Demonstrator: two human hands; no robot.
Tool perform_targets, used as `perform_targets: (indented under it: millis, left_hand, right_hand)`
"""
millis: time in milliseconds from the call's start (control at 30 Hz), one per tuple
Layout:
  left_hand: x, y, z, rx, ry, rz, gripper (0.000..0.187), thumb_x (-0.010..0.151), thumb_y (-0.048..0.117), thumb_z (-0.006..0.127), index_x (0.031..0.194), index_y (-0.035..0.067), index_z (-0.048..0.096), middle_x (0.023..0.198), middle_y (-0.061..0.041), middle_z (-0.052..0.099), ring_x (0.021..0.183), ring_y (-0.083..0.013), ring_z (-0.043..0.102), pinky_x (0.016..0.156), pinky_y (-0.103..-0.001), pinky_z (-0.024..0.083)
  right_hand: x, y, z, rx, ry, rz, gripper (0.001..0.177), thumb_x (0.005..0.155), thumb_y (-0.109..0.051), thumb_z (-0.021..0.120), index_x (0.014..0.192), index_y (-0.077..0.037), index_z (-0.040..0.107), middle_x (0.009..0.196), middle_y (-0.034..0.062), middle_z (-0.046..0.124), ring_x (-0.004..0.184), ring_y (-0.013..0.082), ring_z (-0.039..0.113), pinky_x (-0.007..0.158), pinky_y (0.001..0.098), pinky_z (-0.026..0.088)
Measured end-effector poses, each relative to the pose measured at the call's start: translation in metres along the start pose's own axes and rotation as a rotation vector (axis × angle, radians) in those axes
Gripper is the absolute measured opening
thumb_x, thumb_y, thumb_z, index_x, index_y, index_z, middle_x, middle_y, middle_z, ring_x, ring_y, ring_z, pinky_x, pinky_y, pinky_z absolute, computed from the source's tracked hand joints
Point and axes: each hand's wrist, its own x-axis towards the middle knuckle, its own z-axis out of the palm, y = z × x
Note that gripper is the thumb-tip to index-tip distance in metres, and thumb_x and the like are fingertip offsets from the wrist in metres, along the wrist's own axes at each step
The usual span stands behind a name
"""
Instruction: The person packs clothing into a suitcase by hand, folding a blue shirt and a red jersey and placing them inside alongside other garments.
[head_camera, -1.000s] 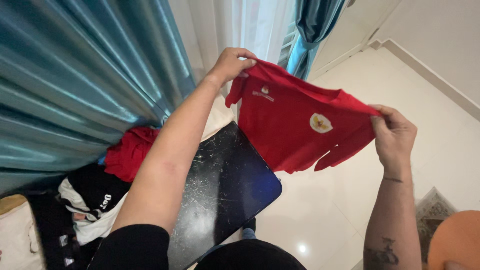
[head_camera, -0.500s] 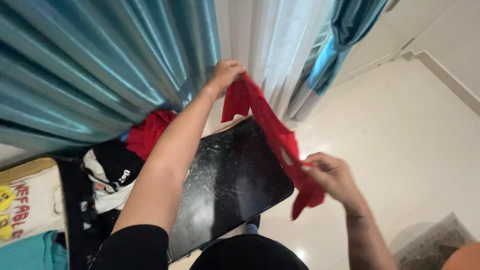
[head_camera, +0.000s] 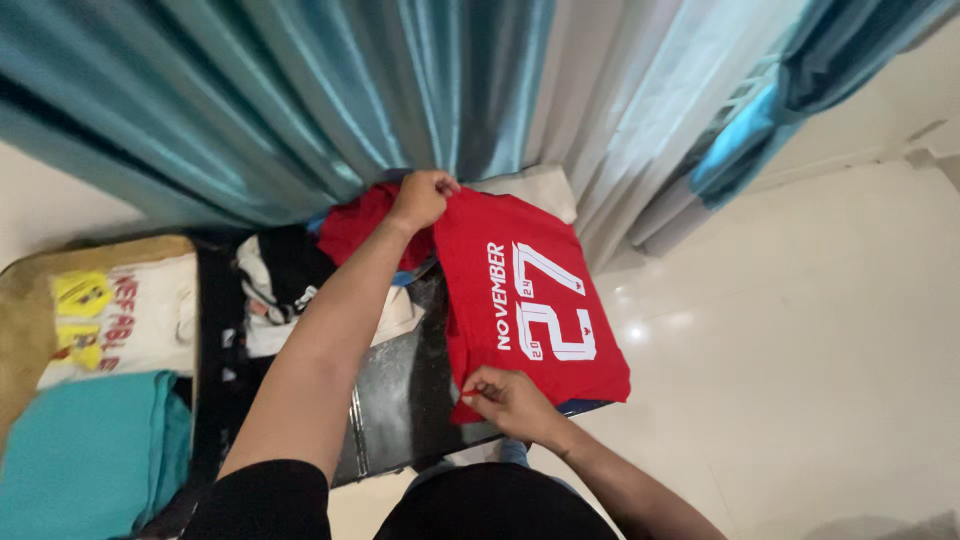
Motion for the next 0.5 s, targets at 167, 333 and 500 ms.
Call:
perform_targets:
  millis: [167,333,500]
  left_hand:
    - [-0.044,-0.047,-0.033,0.068,0.02,0.006,0.036,0.073,-0.01,0.053,0.095,0.003,0.079,0.089,-0.013,0.078,0.084,-0.0212,0.075,0.079,-0.033,0.059]
    - [-0.081,-0.072,-0.069,0.037,0.037,-0.011,0.04,0.071,-0.01,0.052,0.1,0.002,0.078,0.093,-0.015,0.078,0.088,-0.022,0.077,0.082,-0.033,0.06]
    - [-0.119,-0.077,-0.107,0.083,0.053,-0.149,0.035,0.077,-0.006,0.058,0.105,0.003,0.078,0.094,-0.014,0.078,0.09,-0.0229,0.076,0.083,-0.034,0.059]
  right_hand:
    - [0.023,0.031,0.036,-0.027,-0.117,0.141,0.01,0.095,-0.003,0.067,0.105,0.0,0.067,0.085,0.002,0.073,0.078,0.0054,0.069,0.07,0.0225,0.056]
    - [0.041,0.037,0.067,-0.084,-0.229,0.233,0.011,0.095,-0.005,0.068,0.105,0.0,0.067,0.084,0.001,0.07,0.076,0.0045,0.065,0.069,0.0226,0.055]
    - [0.057,0.041,0.1,-0.14,-0.329,0.201,0.011,0.095,-0.006,0.07,0.103,0.0,0.068,0.085,0.0012,0.07,0.077,0.0044,0.064,0.07,0.0229,0.055]
